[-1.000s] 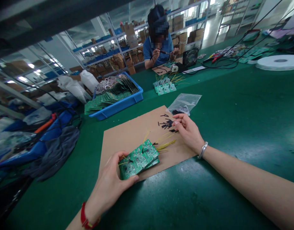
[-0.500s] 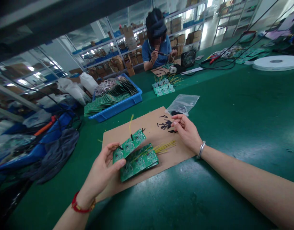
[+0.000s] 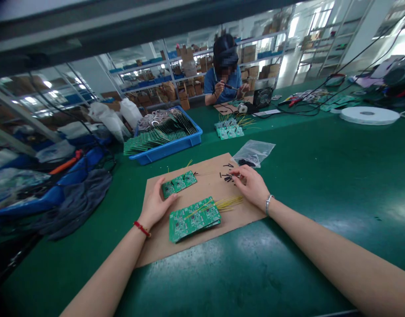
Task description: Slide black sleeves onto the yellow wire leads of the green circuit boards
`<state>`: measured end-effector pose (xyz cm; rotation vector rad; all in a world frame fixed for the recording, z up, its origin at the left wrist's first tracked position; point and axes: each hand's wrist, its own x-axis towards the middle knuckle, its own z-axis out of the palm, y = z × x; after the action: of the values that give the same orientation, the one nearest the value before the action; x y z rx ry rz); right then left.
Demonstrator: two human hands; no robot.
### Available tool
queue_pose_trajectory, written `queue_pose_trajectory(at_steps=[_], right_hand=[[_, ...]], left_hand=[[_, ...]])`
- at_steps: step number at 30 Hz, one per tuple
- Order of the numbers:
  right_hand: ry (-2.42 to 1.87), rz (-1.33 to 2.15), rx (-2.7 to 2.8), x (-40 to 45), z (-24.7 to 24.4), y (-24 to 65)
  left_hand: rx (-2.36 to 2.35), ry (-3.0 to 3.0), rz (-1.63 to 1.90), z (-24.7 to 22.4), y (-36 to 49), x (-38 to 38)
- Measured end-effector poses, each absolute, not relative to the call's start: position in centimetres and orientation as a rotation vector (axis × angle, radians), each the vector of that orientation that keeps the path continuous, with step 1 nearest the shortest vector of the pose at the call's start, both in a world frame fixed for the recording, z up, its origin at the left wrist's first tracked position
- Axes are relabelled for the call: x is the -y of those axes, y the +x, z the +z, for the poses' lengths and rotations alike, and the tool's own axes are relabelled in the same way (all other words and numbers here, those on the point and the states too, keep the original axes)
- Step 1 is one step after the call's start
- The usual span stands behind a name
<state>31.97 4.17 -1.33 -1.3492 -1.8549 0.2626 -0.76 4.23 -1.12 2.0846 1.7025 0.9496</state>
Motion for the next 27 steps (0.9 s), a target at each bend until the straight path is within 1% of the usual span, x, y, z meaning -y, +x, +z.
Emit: queue_pose_trajectory(at_steps=[5, 11, 18, 24, 27], right_hand=[[-1.465, -0.002, 2.293, -6.3, 0.2, 31.6], [-1.604, -0.063, 2.452, -7.7, 0.6, 30.8], [-1.672, -0.058, 2.491, -8.2, 0.1, 30.9], [-1.676, -0.122, 2.5, -7.7, -0.2, 30.1], [-1.632, -0.215, 2.489, -7.2, -0.1, 29.8]], left_hand=[[-1.711, 2.131, 1.151, 0.0, -0.9, -0.9], [-1.604, 2.153, 1.223, 1.4, -0.8, 1.8], [-1.339, 2.239, 0.976, 2.6, 0.6, 3.4], [-1.365, 2.298, 0.838, 3.0, 2.2, 2.9], [-1.417, 2.362, 0.752, 3.2, 3.5, 1.7]])
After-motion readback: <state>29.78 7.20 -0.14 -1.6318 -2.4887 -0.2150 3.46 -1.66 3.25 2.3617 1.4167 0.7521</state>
